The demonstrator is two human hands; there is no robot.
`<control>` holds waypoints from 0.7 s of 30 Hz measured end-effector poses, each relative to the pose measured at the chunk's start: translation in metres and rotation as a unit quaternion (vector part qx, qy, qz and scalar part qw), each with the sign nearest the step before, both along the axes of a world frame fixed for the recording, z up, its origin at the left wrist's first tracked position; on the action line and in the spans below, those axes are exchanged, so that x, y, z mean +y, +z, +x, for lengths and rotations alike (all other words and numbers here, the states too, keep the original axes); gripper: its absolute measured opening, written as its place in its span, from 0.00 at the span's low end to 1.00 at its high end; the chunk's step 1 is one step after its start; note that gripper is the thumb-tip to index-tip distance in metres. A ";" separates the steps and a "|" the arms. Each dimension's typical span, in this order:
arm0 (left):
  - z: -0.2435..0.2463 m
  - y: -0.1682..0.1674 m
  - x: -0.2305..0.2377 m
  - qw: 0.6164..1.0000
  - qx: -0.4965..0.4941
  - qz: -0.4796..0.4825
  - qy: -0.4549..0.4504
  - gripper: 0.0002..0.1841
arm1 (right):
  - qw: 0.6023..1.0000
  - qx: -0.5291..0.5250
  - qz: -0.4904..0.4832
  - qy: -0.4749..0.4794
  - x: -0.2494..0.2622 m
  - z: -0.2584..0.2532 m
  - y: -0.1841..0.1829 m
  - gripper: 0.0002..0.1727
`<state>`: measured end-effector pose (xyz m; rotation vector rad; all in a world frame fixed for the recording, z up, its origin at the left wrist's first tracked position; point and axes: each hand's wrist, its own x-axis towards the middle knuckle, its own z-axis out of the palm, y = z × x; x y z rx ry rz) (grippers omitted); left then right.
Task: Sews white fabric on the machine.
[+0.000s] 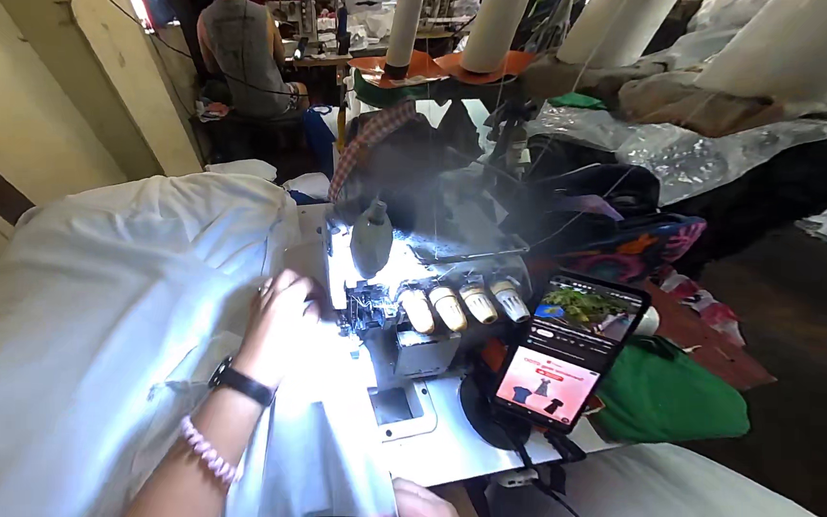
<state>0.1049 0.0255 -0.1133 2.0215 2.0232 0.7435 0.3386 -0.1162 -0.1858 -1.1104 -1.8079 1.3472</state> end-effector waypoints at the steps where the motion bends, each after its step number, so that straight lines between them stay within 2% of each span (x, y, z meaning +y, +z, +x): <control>1: 0.004 0.006 0.010 0.999 0.018 -0.028 0.023 0.10 | 1.000 -0.009 0.019 -0.011 0.005 -0.003 0.006 0.14; 4: 0.010 0.015 0.032 0.996 0.064 -0.039 0.044 0.15 | 0.998 -0.024 0.054 -0.022 0.015 -0.014 0.016 0.16; 9: 0.003 0.013 0.037 0.997 0.054 -0.003 0.049 0.12 | 0.999 0.003 0.043 -0.016 0.005 -0.023 0.010 0.17; 12: -0.013 0.005 0.022 0.995 0.006 0.069 0.067 0.10 | 1.000 0.015 0.026 -0.007 -0.006 -0.022 0.006 0.15; 15: -0.031 0.000 -0.022 0.984 -0.046 0.167 0.047 0.15 | 0.999 0.033 -0.001 -0.006 -0.019 -0.017 0.003 0.13; 17: -0.038 -0.010 -0.066 0.967 -0.067 0.244 0.023 0.15 | 0.997 0.065 -0.029 -0.013 -0.028 -0.011 0.001 0.11; 19: -0.040 -0.026 -0.119 0.961 -0.101 0.258 0.013 0.13 | 0.993 0.102 -0.049 -0.022 -0.038 -0.002 -0.005 0.10; 21: -0.042 -0.042 -0.172 0.967 -0.129 0.222 -0.006 0.11 | 0.992 0.104 -0.063 -0.037 -0.046 0.009 -0.008 0.10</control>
